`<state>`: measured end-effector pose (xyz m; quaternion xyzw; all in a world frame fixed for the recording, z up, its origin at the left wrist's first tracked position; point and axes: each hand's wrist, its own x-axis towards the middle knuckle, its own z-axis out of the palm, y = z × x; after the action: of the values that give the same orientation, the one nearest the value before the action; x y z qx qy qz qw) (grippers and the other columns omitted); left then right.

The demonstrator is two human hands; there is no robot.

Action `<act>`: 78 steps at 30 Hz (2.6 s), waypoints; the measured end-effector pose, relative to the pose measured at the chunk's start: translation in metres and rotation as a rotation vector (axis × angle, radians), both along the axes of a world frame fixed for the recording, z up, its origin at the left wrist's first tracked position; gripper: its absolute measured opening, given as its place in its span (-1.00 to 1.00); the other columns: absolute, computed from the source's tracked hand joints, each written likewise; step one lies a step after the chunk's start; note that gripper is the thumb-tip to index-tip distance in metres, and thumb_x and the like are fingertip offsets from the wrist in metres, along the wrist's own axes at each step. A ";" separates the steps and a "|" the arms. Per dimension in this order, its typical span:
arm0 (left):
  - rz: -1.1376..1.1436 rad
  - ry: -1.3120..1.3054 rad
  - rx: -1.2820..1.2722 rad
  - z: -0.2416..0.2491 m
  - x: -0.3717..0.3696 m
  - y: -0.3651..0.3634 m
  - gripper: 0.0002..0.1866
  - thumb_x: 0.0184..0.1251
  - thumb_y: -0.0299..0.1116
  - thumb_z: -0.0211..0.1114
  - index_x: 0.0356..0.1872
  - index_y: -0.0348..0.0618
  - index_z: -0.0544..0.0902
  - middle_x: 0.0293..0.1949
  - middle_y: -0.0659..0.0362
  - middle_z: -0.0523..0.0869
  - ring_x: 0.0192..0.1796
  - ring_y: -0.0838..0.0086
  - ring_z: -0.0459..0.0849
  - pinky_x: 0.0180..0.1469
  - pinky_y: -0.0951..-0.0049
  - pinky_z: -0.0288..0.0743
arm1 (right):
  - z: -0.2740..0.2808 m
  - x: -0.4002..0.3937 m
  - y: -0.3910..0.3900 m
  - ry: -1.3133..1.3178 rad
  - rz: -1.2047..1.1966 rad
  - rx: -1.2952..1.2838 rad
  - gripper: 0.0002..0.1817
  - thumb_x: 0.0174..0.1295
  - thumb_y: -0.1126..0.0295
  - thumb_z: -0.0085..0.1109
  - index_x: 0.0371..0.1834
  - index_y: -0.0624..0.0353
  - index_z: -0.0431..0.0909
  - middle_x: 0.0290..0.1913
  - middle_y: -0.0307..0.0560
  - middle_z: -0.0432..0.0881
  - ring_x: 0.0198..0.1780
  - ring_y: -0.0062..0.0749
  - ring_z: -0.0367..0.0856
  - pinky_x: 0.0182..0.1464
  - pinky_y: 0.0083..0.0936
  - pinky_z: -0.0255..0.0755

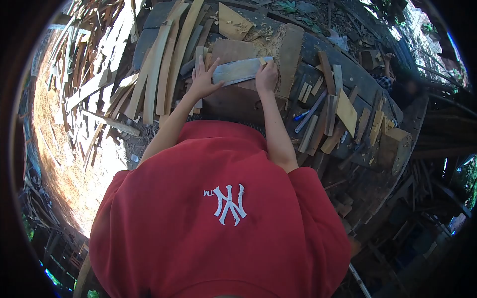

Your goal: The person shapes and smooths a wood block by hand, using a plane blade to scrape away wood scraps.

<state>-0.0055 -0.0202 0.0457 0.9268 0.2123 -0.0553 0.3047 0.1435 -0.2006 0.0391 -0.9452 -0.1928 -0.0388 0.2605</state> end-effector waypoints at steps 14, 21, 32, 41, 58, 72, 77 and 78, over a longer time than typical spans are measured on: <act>-0.250 -0.033 0.353 -0.049 0.067 -0.036 -0.17 0.11 0.41 0.17 0.46 0.76 0.10 0.59 0.09 -0.28 0.59 0.05 -0.43 0.49 -0.15 -0.57 | 0.006 -0.016 -0.003 -0.025 0.447 -0.155 -0.76 0.27 0.24 0.10 -0.26 0.21 0.59 -0.34 0.12 0.66 -0.32 0.10 0.66 -0.22 -0.08 0.54; -0.259 0.034 0.267 -0.030 0.065 -0.034 -0.16 0.08 0.43 0.18 0.45 0.77 0.12 0.59 0.11 -0.30 0.59 0.07 -0.45 0.49 -0.15 -0.58 | -0.011 0.020 -0.022 -0.061 0.241 -0.166 -0.79 0.25 0.27 0.10 -0.27 0.20 0.58 -0.33 0.09 0.65 -0.33 0.01 0.68 -0.27 -0.17 0.58; -0.231 -0.020 0.281 -0.038 0.067 -0.034 -0.16 0.06 0.40 0.22 0.44 0.76 0.16 0.59 0.12 -0.29 0.60 0.10 -0.46 0.49 -0.16 -0.59 | -0.008 -0.022 -0.005 -0.056 0.310 -0.103 -0.77 0.25 0.27 0.11 -0.20 0.19 0.58 -0.34 0.10 0.65 -0.35 0.03 0.67 -0.27 -0.15 0.57; -0.247 -0.011 0.259 -0.035 0.064 -0.034 -0.19 0.10 0.38 0.20 0.44 0.75 0.17 0.59 0.10 -0.28 0.60 0.08 -0.45 0.49 -0.16 -0.59 | -0.011 0.006 -0.008 -0.037 0.205 -0.096 -0.77 0.23 0.23 0.13 -0.32 0.18 0.59 -0.37 0.10 0.67 -0.36 0.04 0.67 -0.29 -0.11 0.54; -0.251 -0.008 0.211 -0.030 0.064 -0.034 -0.22 0.14 0.34 0.19 0.44 0.75 0.16 0.59 0.07 -0.27 0.60 0.07 -0.45 0.49 -0.17 -0.58 | 0.000 0.004 -0.009 -0.020 0.332 -0.224 -0.75 0.24 0.24 0.08 -0.36 0.23 0.59 -0.39 0.16 0.66 -0.36 0.07 0.68 -0.25 -0.06 0.55; -0.249 -0.084 0.183 -0.036 0.064 -0.030 -0.13 0.04 0.35 0.29 0.45 0.72 0.16 0.58 0.01 -0.27 0.59 -0.03 -0.40 0.48 -0.20 -0.53 | 0.062 -0.021 -0.026 1.160 -0.004 1.150 -0.68 0.33 0.16 0.16 -0.21 0.25 0.62 -0.56 -0.30 0.46 -0.69 -0.67 0.21 -0.58 -0.65 0.16; -0.302 -0.254 -0.073 0.056 0.073 -0.031 -0.26 0.17 0.26 0.27 0.42 0.52 0.32 0.52 -0.08 0.05 0.55 -0.02 -0.02 0.50 -0.07 -0.18 | 0.173 -0.058 -0.034 1.299 0.280 1.608 -0.61 0.46 0.14 -0.02 0.08 0.29 0.44 -0.50 -0.38 0.28 -0.68 -0.76 -0.01 -0.60 -0.73 -0.06; -0.330 -0.327 -0.328 0.087 0.074 -0.028 -0.29 0.21 0.21 0.27 0.41 0.43 0.36 0.48 -0.09 0.17 0.52 0.02 0.10 0.49 -0.01 -0.07 | 0.186 -0.064 -0.036 1.284 0.341 1.642 -0.59 0.48 0.12 -0.04 0.11 0.28 0.42 -0.48 -0.38 0.29 -0.68 -0.76 -0.01 -0.60 -0.72 -0.06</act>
<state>0.0685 -0.0479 0.1324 0.8839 -0.0052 0.0124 0.4675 0.0793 -0.2367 0.2255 -0.2822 -0.0636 0.3873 0.8754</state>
